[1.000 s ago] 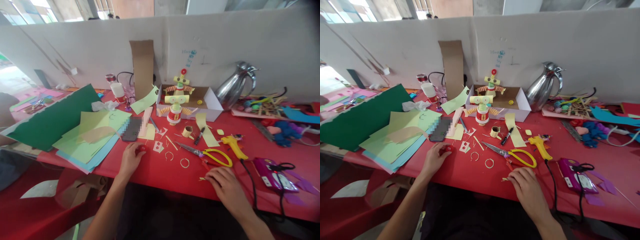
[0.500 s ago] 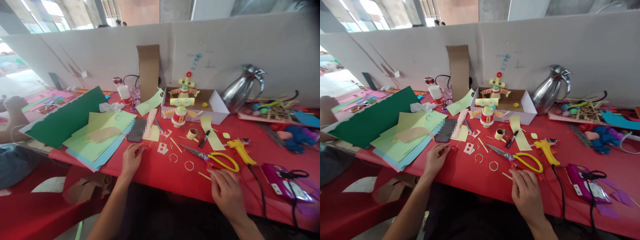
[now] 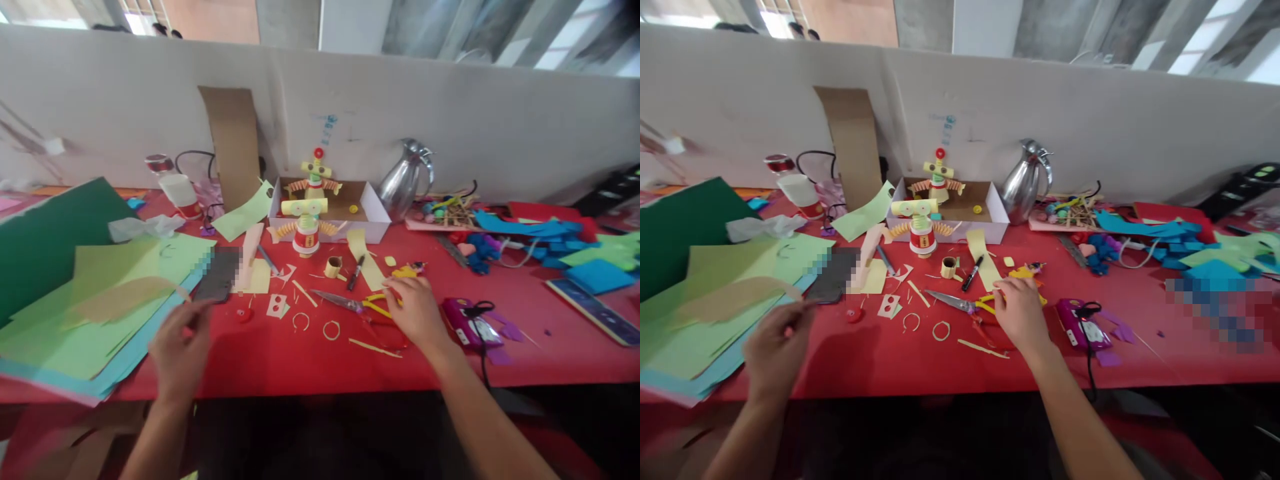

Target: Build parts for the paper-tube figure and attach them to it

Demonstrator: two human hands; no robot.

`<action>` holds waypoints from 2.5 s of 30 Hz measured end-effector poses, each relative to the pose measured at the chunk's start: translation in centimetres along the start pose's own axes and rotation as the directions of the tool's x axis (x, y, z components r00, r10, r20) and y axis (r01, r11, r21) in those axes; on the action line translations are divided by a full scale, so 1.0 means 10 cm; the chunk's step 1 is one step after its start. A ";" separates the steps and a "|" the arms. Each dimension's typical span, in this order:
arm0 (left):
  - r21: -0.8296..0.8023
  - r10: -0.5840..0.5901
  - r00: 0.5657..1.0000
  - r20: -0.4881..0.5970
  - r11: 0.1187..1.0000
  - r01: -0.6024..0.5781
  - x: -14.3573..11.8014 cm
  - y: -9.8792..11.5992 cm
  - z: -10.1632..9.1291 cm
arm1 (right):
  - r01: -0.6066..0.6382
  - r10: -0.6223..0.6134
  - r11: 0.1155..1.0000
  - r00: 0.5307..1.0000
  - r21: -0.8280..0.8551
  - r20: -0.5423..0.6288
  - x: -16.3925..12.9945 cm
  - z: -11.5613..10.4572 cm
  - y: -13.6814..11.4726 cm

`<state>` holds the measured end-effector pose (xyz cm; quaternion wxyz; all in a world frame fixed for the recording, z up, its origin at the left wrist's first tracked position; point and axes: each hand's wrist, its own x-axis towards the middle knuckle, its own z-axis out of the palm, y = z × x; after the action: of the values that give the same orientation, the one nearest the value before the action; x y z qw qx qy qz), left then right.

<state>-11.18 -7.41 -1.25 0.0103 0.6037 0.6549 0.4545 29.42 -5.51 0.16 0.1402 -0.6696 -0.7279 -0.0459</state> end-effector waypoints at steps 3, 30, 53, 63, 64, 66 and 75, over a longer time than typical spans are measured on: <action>-0.083 0.306 0.938 0.160 0.951 -0.296 -0.44 0.42 0.23 | -0.048 0.058 0.996 0.989 -0.075 0.134 0.51 -0.04 0.02; -0.072 0.553 0.665 0.501 0.793 -0.605 -0.75 1.05 0.93 | -0.235 0.238 0.971 0.954 0.037 -0.182 1.23 -0.20 0.08; -0.516 -0.128 0.612 0.781 0.418 0.747 -0.49 1.24 0.68 | -0.320 0.011 0.052 0.947 0.946 0.320 -0.61 0.10 -0.91; -0.596 -0.381 0.500 0.777 -0.190 0.781 -0.41 1.18 0.68 | -0.465 0.039 -0.057 0.883 0.883 0.467 -0.71 0.20 -1.04; -0.618 -0.404 0.512 0.758 -0.193 0.762 -0.40 1.14 0.65 | -0.469 0.054 -0.058 0.880 0.881 0.472 -0.70 0.20 -1.01; -0.664 -0.438 0.548 0.712 -0.166 0.729 -0.38 1.07 0.58 | -0.475 0.082 -0.054 0.875 0.878 0.478 -0.69 0.18 -0.96; -0.732 -0.475 0.725 0.499 0.216 0.646 -0.41 0.75 0.31 | -0.450 0.146 -0.143 0.871 0.882 0.468 -0.82 0.18 -0.92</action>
<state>-2.45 -9.96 -0.66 0.5355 0.2639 0.4928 0.6330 20.58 -13.85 -2.66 0.5066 -0.5043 -0.3635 0.5975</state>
